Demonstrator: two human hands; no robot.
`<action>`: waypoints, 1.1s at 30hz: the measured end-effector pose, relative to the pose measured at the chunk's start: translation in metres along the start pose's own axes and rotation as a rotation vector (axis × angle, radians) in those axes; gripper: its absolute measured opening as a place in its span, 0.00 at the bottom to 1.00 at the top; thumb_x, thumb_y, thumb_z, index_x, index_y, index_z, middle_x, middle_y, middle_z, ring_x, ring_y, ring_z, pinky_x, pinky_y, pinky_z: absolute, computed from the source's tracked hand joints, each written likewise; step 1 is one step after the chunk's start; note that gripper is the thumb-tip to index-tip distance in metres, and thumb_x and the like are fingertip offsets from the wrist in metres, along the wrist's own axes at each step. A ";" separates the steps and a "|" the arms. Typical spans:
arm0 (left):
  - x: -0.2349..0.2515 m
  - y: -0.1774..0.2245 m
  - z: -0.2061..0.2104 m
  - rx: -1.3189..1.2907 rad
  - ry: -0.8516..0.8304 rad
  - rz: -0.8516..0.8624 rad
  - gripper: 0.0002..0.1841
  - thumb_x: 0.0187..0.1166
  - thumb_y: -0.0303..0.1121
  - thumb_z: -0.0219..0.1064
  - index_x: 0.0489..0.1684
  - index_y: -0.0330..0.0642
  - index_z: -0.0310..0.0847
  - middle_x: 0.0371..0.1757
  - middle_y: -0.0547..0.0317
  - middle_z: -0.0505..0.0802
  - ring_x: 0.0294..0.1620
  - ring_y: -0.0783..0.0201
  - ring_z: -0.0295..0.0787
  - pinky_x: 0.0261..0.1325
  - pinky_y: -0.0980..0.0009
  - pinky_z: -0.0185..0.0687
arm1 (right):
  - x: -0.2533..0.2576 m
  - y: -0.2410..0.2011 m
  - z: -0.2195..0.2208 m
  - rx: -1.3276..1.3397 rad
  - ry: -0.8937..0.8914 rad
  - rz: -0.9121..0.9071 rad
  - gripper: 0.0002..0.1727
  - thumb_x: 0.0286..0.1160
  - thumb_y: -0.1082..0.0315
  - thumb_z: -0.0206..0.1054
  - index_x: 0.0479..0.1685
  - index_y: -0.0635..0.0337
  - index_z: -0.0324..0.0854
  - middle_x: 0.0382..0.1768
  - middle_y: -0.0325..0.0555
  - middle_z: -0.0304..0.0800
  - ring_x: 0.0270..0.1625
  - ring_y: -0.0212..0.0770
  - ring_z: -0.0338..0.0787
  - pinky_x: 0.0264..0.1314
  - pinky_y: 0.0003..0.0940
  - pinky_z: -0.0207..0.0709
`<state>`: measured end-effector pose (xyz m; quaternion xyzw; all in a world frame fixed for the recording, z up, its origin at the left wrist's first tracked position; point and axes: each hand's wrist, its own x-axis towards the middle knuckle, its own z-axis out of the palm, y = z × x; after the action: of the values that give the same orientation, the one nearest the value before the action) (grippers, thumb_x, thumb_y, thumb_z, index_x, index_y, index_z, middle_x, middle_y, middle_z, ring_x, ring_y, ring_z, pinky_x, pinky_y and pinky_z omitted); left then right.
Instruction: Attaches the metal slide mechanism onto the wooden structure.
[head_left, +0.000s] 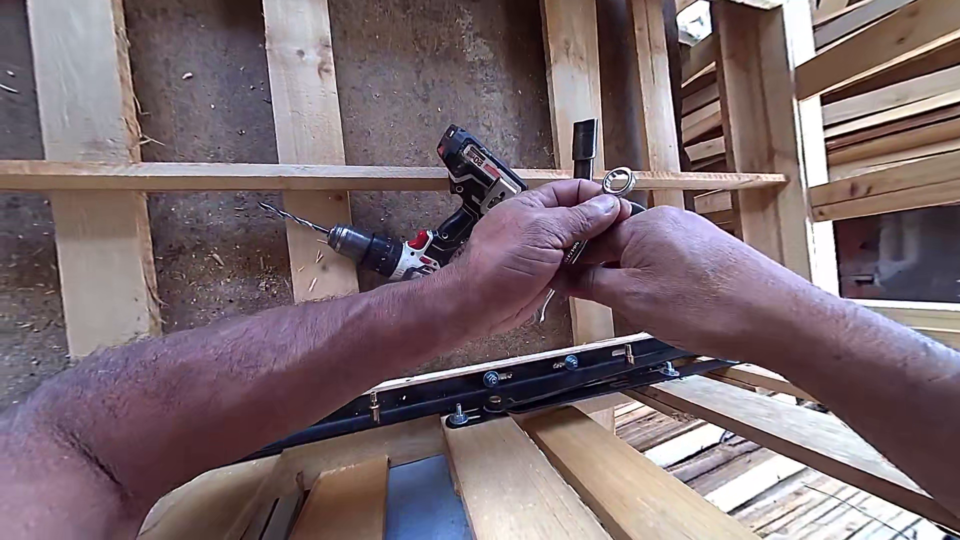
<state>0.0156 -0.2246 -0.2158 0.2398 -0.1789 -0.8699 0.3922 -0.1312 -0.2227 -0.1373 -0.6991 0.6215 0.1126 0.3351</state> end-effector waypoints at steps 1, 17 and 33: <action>0.000 0.000 -0.001 0.007 -0.013 0.019 0.11 0.92 0.29 0.54 0.54 0.32 0.81 0.47 0.46 0.91 0.44 0.62 0.90 0.52 0.66 0.88 | 0.001 0.001 0.001 0.009 0.014 0.012 0.20 0.80 0.48 0.69 0.15 0.36 0.84 0.15 0.26 0.82 0.17 0.27 0.79 0.18 0.33 0.69; 0.003 -0.007 -0.013 0.072 0.008 -0.040 0.11 0.91 0.31 0.56 0.51 0.33 0.81 0.48 0.46 0.91 0.47 0.61 0.91 0.58 0.65 0.88 | 0.011 0.016 0.000 0.062 -0.127 0.023 0.22 0.76 0.52 0.67 0.09 0.39 0.78 0.12 0.29 0.78 0.16 0.30 0.75 0.17 0.34 0.62; 0.002 -0.009 -0.015 0.045 0.003 -0.070 0.11 0.92 0.31 0.55 0.50 0.32 0.81 0.44 0.46 0.91 0.44 0.61 0.91 0.56 0.65 0.88 | 0.012 0.018 0.002 0.045 -0.168 0.036 0.21 0.78 0.51 0.66 0.11 0.39 0.79 0.13 0.29 0.80 0.19 0.31 0.79 0.19 0.35 0.66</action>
<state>0.0171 -0.2227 -0.2331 0.2559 -0.1894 -0.8784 0.3565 -0.1454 -0.2313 -0.1513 -0.6683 0.6060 0.1630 0.3995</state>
